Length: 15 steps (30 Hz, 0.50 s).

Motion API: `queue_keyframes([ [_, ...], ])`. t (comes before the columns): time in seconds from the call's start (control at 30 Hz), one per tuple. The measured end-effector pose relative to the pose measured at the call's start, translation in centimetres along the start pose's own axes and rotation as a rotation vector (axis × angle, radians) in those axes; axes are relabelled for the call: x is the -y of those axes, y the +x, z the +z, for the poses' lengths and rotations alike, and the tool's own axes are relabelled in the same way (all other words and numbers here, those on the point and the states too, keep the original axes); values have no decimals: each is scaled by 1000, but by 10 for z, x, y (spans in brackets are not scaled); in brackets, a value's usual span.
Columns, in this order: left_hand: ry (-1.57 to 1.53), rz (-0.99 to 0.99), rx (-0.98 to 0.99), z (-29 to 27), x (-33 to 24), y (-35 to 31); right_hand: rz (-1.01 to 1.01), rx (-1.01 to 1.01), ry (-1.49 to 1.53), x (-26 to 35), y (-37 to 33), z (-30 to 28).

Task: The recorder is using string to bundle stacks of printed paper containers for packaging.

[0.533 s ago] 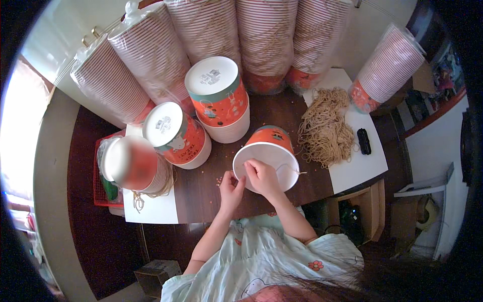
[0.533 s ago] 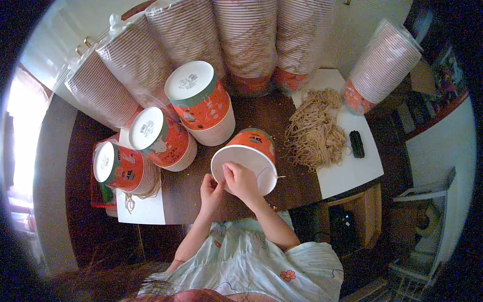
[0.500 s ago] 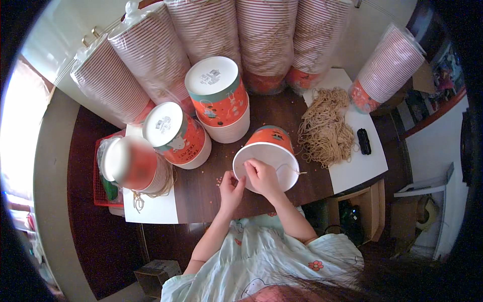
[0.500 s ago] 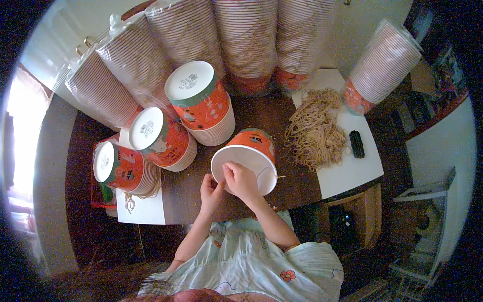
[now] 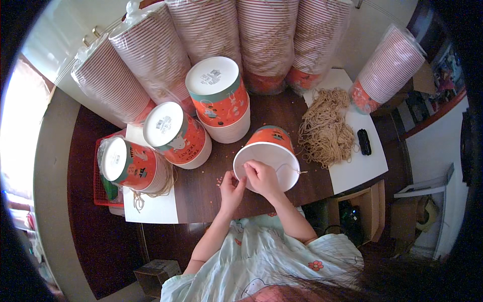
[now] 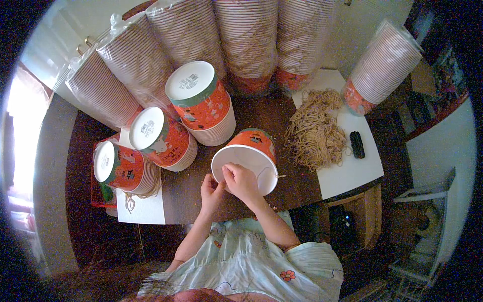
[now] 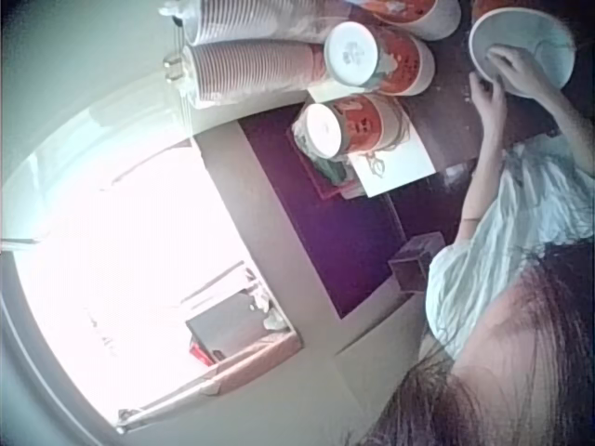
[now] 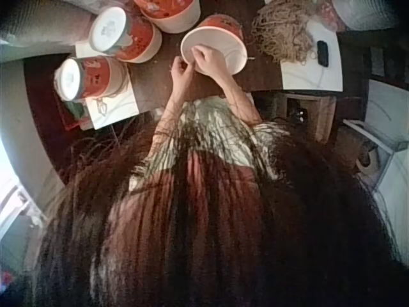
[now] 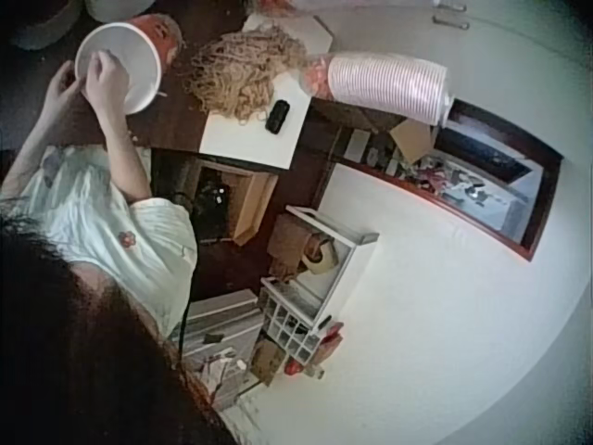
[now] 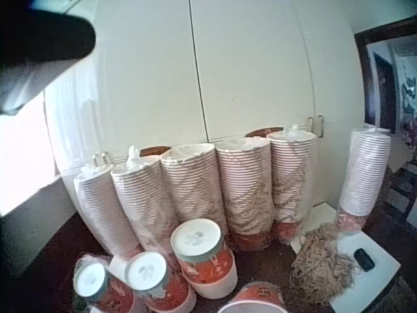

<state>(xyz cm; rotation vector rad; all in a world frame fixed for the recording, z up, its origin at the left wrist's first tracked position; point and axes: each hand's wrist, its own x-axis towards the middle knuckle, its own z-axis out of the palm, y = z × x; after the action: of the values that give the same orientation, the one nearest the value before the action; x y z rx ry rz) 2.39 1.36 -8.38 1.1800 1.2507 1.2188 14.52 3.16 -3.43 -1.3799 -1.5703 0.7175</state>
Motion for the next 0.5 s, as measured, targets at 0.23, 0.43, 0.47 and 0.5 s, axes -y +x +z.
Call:
queue_keyframes([
  [0.23, -7, -16, -13, 1, 0, 0, 4, 21, -42, -2, -4, -2],
  [0.43, -25, 3, -5, 1, 3, 0, 9, 40, -92, -2, -5, -3],
  [0.47, -25, 3, -4, 2, 3, 0, 10, 39, -92, -4, -5, -3],
  [0.5, -11, 2, -9, 2, 2, -1, 9, 40, -95, -6, -6, -2],
])
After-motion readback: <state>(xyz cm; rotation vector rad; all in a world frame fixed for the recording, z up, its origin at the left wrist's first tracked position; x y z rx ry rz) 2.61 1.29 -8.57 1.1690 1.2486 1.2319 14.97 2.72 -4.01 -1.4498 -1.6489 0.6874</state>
